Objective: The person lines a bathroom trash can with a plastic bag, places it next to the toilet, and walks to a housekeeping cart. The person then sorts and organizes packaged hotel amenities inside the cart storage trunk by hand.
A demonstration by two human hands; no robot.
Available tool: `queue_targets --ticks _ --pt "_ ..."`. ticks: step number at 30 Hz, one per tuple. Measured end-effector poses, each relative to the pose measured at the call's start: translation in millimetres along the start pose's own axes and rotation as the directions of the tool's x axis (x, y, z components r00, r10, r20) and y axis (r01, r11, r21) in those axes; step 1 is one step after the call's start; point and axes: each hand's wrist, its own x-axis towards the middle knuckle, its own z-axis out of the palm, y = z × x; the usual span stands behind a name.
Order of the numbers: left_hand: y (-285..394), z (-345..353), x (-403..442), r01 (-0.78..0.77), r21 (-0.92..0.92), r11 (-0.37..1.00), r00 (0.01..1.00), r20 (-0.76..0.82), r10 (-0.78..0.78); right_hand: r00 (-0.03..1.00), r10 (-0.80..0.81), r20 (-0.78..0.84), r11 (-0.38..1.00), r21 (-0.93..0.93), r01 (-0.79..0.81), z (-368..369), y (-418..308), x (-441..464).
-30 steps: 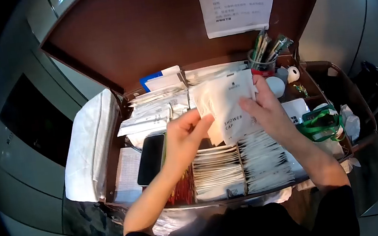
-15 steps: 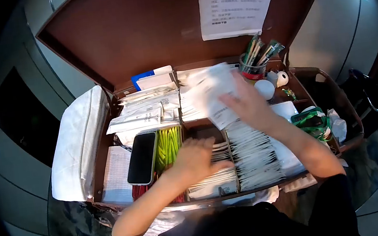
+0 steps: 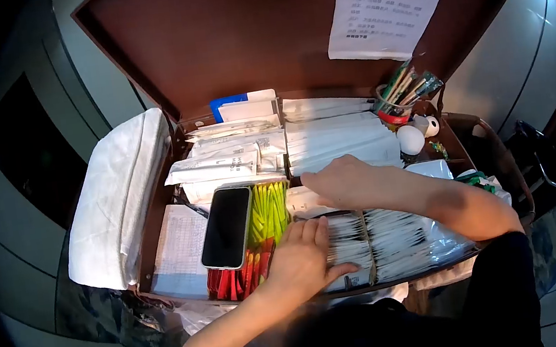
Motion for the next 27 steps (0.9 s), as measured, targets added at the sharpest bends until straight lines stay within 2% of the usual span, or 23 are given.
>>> queue_targets --ticks 1,5,7,9,11,14,15,17,19,21,22,25,27 --pt "-2 1 -3 -0.004 -0.013 1.0 0.999 -0.033 0.004 0.999 -0.018 0.048 1.0 -0.025 0.019 3 -1 4" --pt "-6 4 -8 -0.028 -0.025 0.999 0.995 -0.1 0.025 0.994 -0.082 0.071 0.994 -0.063 0.086 18 1 11" --pt "-6 7 -8 -0.034 -0.016 0.999 0.987 -0.156 0.031 1.0 0.017 -0.026 0.988 0.151 -0.013 28 4 3" --pt "-5 5 -8 -0.038 -0.004 0.999 0.984 -0.173 0.036 0.997 0.055 -0.051 0.981 0.19 -0.044 41 -4 -2" --pt "-3 -2 -10 -0.04 0.006 0.999 0.984 -0.175 0.041 0.997 0.079 0.017 0.963 0.257 -0.081 44 0 -7" --pt "-4 -22 -16 -0.019 -0.014 1.0 0.992 -0.125 0.017 0.994 0.023 0.111 0.993 0.11 -0.036 35 -2 -11" --pt "-6 -27 -16 -0.027 -0.018 0.999 0.993 -0.116 0.024 0.993 0.032 0.112 0.992 0.117 -0.045 26 -2 -8" --pt "-15 -37 -12 0.019 0.118 0.993 0.994 -0.108 -0.006 0.967 0.034 0.254 0.97 0.223 -0.092 11 0 -2" --pt "-23 -41 -8 0.016 0.183 0.983 0.987 -0.158 0.013 0.97 0.034 0.241 0.975 0.206 -0.085 33 6 -1" --pt "-27 -47 -4 -0.009 0.261 0.965 0.994 -0.104 0.038 0.995 -0.033 0.089 0.998 0.051 0.029 46 5 -4" --pt "-29 -48 -1 -0.02 0.245 0.969 0.995 -0.091 0.043 0.997 -0.042 0.059 0.998 0.038 0.04 47 7 -5" --pt "-34 -50 3 -0.069 0.201 0.977 0.995 -0.06 0.082 0.983 -0.14 0.117 0.988 0.08 0.131 38 1 -18" --pt "-37 -47 10 -0.105 0.192 0.976 0.992 -0.045 0.116 0.985 -0.146 0.094 0.985 0.109 0.135 43 6 -19"
